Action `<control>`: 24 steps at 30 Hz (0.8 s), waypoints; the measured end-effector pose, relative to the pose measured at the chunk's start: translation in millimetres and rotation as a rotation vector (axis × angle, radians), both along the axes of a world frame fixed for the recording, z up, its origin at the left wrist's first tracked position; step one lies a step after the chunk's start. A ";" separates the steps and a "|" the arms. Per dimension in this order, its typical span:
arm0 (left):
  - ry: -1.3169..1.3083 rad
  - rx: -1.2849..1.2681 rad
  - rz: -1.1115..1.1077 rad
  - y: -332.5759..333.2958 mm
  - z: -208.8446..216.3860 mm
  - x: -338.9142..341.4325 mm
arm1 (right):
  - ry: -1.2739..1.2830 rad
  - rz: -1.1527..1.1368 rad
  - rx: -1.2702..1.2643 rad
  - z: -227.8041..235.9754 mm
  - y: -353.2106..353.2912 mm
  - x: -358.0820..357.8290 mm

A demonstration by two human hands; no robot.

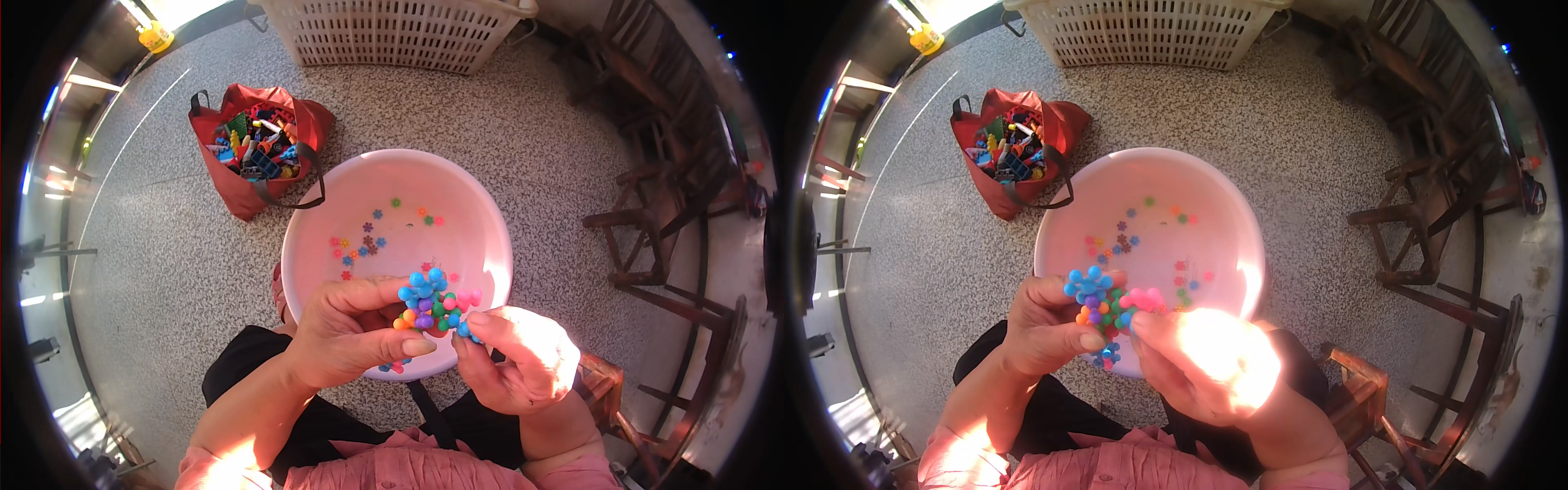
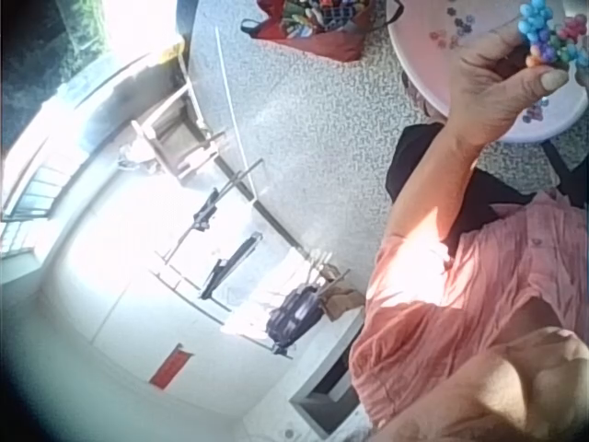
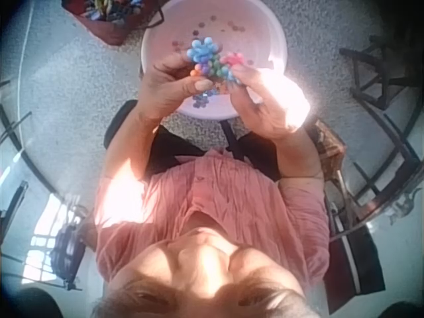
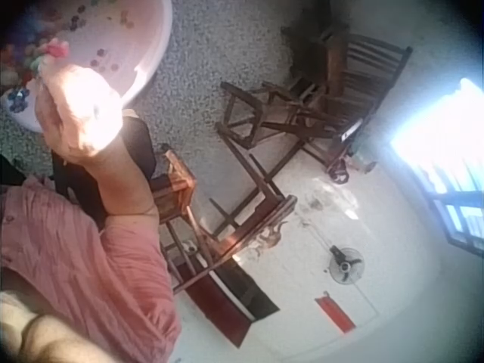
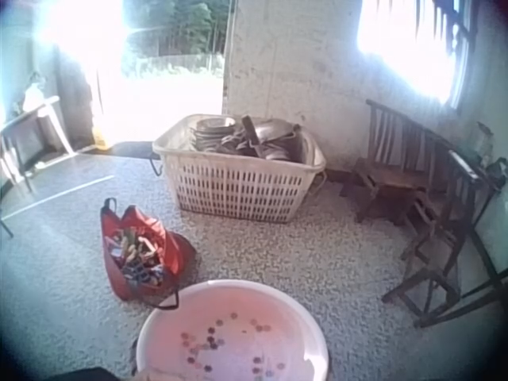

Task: The recorder connects plastic flower-shaped blocks into a larger structure.

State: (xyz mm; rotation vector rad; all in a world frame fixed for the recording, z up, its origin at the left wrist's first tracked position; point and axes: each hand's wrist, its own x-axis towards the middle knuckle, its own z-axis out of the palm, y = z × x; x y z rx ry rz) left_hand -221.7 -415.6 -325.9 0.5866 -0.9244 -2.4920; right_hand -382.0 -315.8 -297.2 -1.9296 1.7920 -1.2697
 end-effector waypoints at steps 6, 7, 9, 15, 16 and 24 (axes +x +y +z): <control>-0.083 -0.157 0.009 1.6 -4.5 0.4 | 0.168 0.039 0.113 6.9 -6.5 0.7; -0.072 -0.157 0.023 1.4 -3.9 -0.6 | 0.206 0.022 0.058 6.3 -9.2 2.3; -0.063 -0.157 0.037 1.6 -4.6 -0.1 | 0.164 0.031 0.073 5.8 -10.6 2.7; -0.100 -0.175 0.023 -0.2 -5.8 -0.2 | 0.021 0.056 0.052 -6.7 -12.2 0.7; -0.141 -0.220 0.002 -2.2 -5.9 1.6 | -0.006 0.061 0.015 -10.5 -11.3 -0.5; -0.025 -0.171 0.251 -28.7 -6.2 5.7 | -0.655 -0.180 0.192 -66.4 -21.0 -6.0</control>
